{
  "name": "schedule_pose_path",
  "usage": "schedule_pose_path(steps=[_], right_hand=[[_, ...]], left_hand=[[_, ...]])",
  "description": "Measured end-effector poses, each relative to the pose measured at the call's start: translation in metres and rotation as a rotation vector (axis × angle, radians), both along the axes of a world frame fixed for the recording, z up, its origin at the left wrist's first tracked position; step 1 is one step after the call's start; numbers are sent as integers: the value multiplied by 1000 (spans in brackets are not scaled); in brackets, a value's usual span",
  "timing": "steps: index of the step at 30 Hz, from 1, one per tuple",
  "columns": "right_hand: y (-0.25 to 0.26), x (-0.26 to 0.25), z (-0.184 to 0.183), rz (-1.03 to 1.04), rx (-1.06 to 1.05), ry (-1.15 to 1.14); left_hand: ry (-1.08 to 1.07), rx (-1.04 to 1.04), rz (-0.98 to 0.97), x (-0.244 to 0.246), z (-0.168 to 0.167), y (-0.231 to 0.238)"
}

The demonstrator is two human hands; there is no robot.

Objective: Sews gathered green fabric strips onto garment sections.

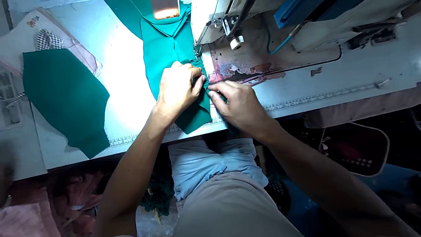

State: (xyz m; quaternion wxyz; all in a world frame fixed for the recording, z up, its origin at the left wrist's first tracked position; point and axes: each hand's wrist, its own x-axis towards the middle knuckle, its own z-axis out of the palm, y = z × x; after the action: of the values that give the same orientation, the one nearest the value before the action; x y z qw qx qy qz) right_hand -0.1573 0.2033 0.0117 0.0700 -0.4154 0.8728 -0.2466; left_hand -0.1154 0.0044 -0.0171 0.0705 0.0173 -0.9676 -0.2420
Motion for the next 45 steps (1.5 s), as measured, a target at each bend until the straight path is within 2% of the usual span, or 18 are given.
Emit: schedule_pose_path(steps=[3,7,12,18,22,29,32,36,42,45], right_hand=[[1,16,-4,39,46,57],[2,22,-8,11,65,64],[7,21,0,-56,39,-43],[13,7,-4,-126,39,-138],[11,0,-5,-77,132,-146],[11,-1,-7,-30,75,61],[14,4,-6,35,80,35],[12,16,5,17,3,-26],[2,13,-9,99,152,192],[1,3,-21,156,89,233]], left_hand=[[-28,-11,-38,-1,5,-3],[60,-39,-114,7,-4,-3],[120,-45,-106,12,-10,0],[97,-67,-104,13,-8,2],[89,-78,-96,12,-8,3],[96,-93,-96,12,-7,3],[97,-88,-99,12,-7,3],[85,-71,-96,11,-6,2],[30,32,-88,8,-4,-3],[87,313,-51,10,-2,-11]])
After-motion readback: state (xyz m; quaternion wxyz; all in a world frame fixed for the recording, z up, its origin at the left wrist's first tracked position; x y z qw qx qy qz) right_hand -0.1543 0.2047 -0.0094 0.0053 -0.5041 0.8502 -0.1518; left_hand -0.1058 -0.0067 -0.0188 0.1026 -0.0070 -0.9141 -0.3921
